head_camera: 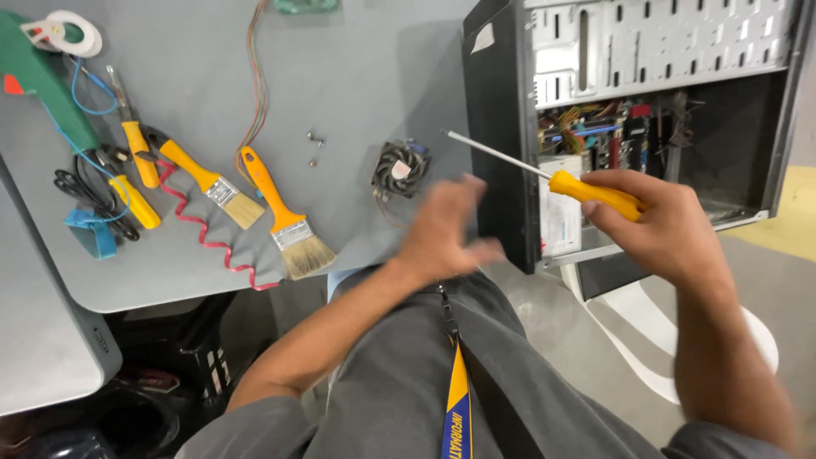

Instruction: Disassembling a computer cooling fan from a heatsink by removing four screws with a screwdriver.

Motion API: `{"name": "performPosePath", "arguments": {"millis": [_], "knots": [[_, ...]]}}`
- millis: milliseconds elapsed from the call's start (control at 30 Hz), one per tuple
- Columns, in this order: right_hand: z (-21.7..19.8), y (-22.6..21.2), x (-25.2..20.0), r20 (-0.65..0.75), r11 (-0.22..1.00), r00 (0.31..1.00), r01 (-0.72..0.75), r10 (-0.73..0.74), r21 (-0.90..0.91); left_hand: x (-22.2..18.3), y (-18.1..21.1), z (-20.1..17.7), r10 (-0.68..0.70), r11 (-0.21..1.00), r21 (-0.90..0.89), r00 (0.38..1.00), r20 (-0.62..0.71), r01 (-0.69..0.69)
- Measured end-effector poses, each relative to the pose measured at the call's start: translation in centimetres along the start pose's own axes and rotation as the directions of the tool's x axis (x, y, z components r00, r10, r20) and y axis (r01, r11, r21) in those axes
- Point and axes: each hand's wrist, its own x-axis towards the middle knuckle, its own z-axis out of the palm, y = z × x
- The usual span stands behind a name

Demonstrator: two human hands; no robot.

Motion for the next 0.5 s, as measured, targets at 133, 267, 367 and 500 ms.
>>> {"name": "performPosePath", "arguments": {"millis": [133, 267, 367, 500], "knots": [[1.0, 6.1, -0.6, -0.242, 0.956, 0.968, 0.130, -0.064, 0.265, 2.3, 1.9, 2.7, 0.554, 0.682, 0.201, 0.676, 0.486, -0.703], [2.4, 10.4, -1.7, -0.397, 0.910, 0.918, 0.171, -0.007, 0.378, 5.0, 0.2, 4.4, 0.759, 0.580, 0.059, 0.565, 0.324, -0.812], [4.0, 12.7, -2.5, -0.449, 0.776, 0.883, 0.187, 0.135, 0.602, 4.5, 1.0, 4.5, 0.800, 0.579, 0.029, 0.574, 0.175, -0.815], [5.8, 15.3, -3.0, -0.614, 0.651, 0.770, 0.376, 0.176, 0.659, 3.9, 3.0, 6.7, 0.724, 0.663, 0.213, 0.687, 0.061, -0.718]]}}
